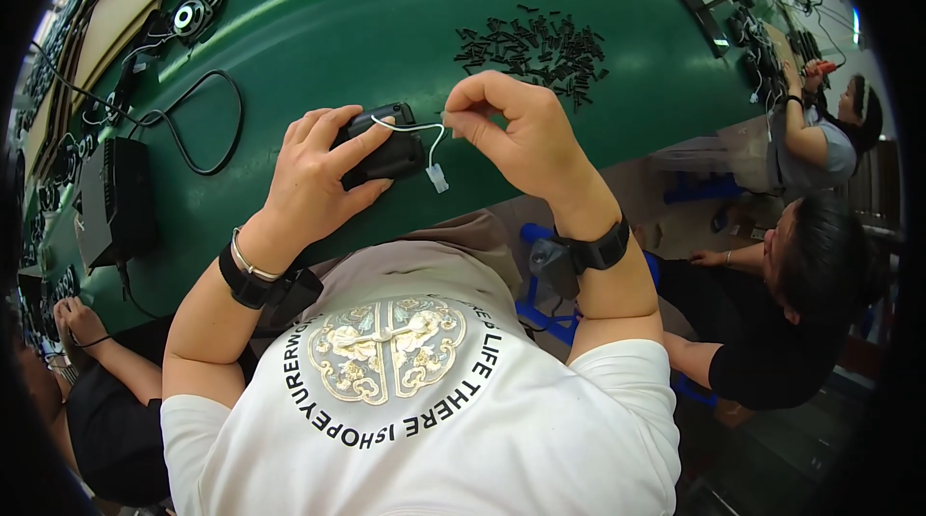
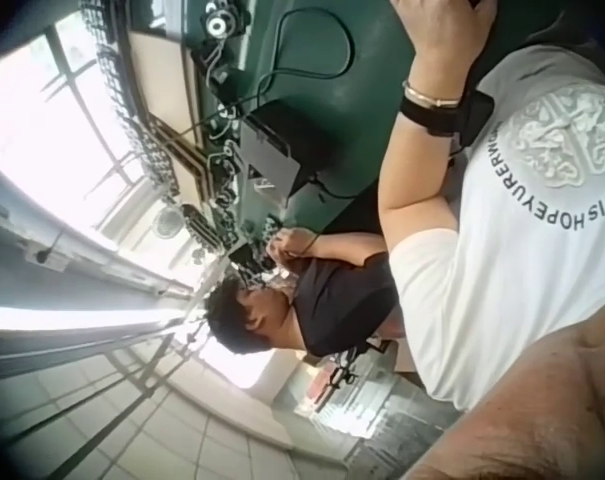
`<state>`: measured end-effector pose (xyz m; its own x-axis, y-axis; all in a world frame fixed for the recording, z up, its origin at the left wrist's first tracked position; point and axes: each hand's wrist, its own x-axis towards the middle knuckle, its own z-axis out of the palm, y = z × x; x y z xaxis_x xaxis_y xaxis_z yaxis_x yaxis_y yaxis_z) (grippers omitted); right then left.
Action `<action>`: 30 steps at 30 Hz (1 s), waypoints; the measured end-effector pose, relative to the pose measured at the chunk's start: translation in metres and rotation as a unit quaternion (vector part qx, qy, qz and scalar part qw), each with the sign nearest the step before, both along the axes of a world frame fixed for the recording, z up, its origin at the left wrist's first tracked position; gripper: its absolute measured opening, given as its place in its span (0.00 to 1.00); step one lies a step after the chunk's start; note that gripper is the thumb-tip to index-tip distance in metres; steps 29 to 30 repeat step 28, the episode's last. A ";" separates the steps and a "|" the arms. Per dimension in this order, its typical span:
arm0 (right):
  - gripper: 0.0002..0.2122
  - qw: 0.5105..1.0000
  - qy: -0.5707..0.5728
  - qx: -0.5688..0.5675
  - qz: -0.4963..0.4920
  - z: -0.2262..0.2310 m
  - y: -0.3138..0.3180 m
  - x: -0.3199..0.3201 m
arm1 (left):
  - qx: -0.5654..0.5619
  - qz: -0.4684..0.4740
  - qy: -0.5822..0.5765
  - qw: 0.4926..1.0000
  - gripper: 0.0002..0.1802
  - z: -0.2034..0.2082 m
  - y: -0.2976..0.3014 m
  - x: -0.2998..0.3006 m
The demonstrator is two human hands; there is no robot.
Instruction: The person assembles speakers by placing a speaker component into a housing, threading a wire through the casing, and fitting the back cover. They then pick up screws from the table and insert them into the housing by hand, repeating the process for multiple units.
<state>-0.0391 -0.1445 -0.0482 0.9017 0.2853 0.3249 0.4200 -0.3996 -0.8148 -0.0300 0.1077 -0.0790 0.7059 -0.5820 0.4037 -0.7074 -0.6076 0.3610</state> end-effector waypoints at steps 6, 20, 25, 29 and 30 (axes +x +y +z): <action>0.03 0.992 0.097 -0.032 0.067 0.001 0.024 -0.016 | -0.004 0.001 0.000 1.000 0.33 -0.001 0.002 0.001; 0.04 0.997 0.057 -0.060 -0.011 -0.024 0.032 -0.013 | -0.006 0.001 -0.012 1.000 0.33 -0.004 0.001 0.001; 0.06 0.994 0.021 -0.102 -0.017 -0.025 0.029 -0.013 | 0.001 0.004 -0.006 1.000 0.33 -0.001 0.001 0.001; 0.06 0.995 0.029 -0.062 -0.072 -0.022 0.010 -0.013 | 0.002 -0.002 -0.009 1.000 0.35 -0.004 0.001 0.001; 0.06 0.995 0.029 -0.062 -0.072 -0.022 0.010 -0.013 | 0.002 -0.002 -0.009 1.000 0.35 -0.004 0.001 0.001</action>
